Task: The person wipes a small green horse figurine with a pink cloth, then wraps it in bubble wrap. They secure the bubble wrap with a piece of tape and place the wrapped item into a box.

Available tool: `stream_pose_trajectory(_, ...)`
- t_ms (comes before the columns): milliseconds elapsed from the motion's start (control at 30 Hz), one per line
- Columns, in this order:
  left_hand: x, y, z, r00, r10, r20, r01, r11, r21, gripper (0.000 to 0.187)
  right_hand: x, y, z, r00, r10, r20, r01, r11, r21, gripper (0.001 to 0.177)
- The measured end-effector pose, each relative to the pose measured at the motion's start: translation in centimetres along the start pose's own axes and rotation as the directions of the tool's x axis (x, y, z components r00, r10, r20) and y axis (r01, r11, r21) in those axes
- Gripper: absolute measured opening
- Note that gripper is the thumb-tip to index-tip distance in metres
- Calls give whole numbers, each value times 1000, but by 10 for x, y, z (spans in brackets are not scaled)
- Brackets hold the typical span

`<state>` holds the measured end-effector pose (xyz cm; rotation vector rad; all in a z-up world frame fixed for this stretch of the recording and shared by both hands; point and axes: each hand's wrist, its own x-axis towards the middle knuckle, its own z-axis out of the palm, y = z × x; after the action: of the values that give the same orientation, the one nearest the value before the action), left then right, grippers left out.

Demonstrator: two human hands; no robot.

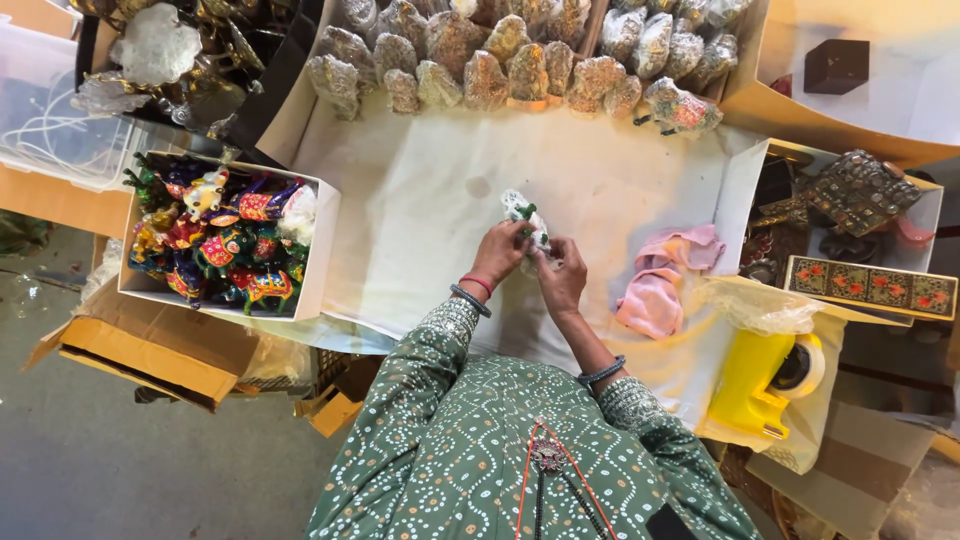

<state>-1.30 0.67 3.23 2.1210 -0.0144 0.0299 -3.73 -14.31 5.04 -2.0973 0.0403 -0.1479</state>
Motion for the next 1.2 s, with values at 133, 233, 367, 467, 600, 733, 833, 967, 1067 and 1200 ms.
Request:
stream_pose_trajectory(133,-2,-3,-2,1000,21,-13,-21,999,-35,22,10,41,16,996,79,-37,-79,997,1,17)
stream_pose_trajectory(233,-2,-4,-8,999,1,40,3,994,-108,24,25,82,25,945,290,153,-318,923,217,11)
stream_pose_trajectory(367,-3,-5,-9,996,-8,90,22,988,-150,27,31,62,12,933,253,255,-268,963,27,15)
stream_pose_trajectory(467,-2,-2,-7,998,-4,64,13,991,-137,25,24,94,10,923,234,307,-293,943,161,22)
stream_pose_trajectory(600,-3,0,-3,999,-27,34,31,990,-138,24,2,125,-12,991,40,128,-68,972,225,43)
stream_pose_trajectory(733,1,0,2,1000,10,20,-8,998,-68,23,-16,47,-34,976,-33,216,22,998,55,59)
stream_pose_trajectory(833,3,2,4,1000,4,25,-3,999,-51,23,-23,24,-35,947,-214,238,283,909,-308,57)
stream_pose_trajectory(967,3,5,1,1000,-17,19,18,1000,-26,22,-18,49,-26,979,-143,146,168,970,-177,16)
stream_pose_trajectory(1067,0,14,-3,998,-52,25,53,998,-25,22,-9,35,-26,987,-100,123,97,995,27,5)
stream_pose_trajectory(1200,1,15,-3,996,-79,50,79,997,6,22,13,89,4,965,163,203,-247,825,508,9)
